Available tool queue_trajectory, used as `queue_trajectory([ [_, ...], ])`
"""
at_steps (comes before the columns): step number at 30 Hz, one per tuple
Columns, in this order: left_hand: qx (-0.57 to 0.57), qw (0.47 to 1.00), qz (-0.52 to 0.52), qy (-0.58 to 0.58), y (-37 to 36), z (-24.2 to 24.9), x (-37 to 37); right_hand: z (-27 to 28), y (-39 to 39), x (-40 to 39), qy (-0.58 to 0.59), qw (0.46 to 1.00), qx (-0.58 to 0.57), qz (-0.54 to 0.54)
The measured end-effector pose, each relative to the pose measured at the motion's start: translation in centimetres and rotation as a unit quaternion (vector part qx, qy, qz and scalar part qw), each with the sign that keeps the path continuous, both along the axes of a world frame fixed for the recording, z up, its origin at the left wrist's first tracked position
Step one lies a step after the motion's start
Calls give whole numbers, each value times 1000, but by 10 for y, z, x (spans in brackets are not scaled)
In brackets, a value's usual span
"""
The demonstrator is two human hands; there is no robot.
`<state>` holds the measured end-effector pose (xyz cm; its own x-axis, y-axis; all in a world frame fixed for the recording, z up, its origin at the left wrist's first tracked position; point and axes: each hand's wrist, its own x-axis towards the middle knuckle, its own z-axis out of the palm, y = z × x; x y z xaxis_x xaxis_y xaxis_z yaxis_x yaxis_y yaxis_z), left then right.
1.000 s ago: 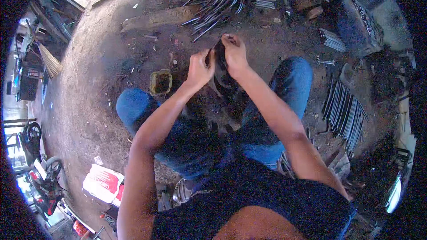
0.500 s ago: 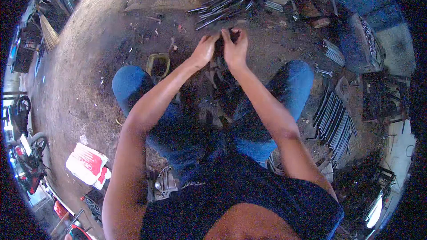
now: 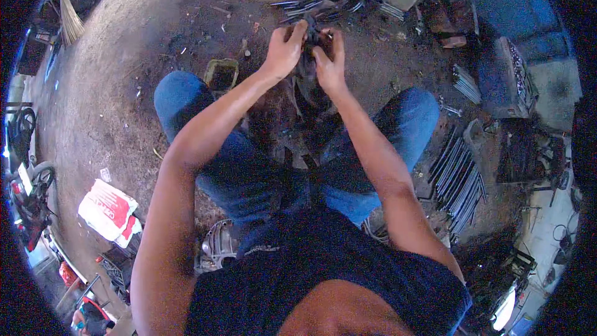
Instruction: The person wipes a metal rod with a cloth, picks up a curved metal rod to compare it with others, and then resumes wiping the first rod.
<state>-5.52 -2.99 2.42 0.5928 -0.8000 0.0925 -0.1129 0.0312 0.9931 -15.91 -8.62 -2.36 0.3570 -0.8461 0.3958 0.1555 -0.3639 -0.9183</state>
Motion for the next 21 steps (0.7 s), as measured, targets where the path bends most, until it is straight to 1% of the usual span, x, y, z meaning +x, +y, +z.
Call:
queue_trajectory([
  [1, -20, 998, -8, 53, -2, -2, 2, -4, -1, 1, 2, 1000, 0, 3],
  [3, -56, 991, -38, 116, -11, -19, 14, -9, -5, 0, 23, 992, 90, 89],
  [4, -55, 991, -37, 117, -8, -20, 19, -6, -9, -1, 25, 991, 91, 90],
  [6, 18, 987, -106, 121, -2, -16, 29, 8, -24, -7, 145, 965, 181, 122],
  [7, 55, 981, -140, 123, 1, -16, 29, 18, -38, -12, 169, 964, 128, 160],
  [8, 56, 981, -140, 123, 1, -16, 27, 20, -37, -11, 169, 964, 129, 160],
  [9, 51, 982, -138, 114, 0, -16, 23, 21, -35, -10, 72, 967, 240, 38],
  [10, 45, 984, -136, 106, -1, -16, 19, 29, -31, -9, -26, 936, 341, -85],
  [11, 45, 984, -135, 109, 0, -11, 14, 47, -25, -10, -28, 942, 310, -124],
  [12, 58, 978, -110, 169, 1, -6, 9, 45, -28, -12, -24, 942, 310, -124],
  [13, 71, 967, -85, 228, 2, -3, 6, 42, -36, -14, -49, 956, 258, -131],
  [14, 71, 967, -85, 231, 2, -6, 4, 39, -42, -17, -76, 966, 206, -137],
  [15, 65, 974, -115, 183, 2, -7, 3, 35, -45, -20, -9, 984, 119, -129],
  [16, 58, 979, -144, 135, 1, -12, 2, 35, -42, -20, -6, 984, 119, -131],
  [17, 59, 978, -146, 138, 0, -17, 0, 34, -36, -18, 99, 987, 29, -126],
  [18, 48, 989, -141, 1, -3, -21, -2, 33, -31, -14, 201, 970, -62, -118],
  [19, 36, 981, -132, -136, -4, -24, -4, 25, -23, -7, 118, 982, -134, -63],
  [20, 35, 982, -132, -134, -3, -24, -4, 36, -8, -7, 146, 965, -204, -76],
  [21, -30, 977, -117, -176, -2, -25, -3, 44, -3, -9, 153, 964, -207, -64],
])
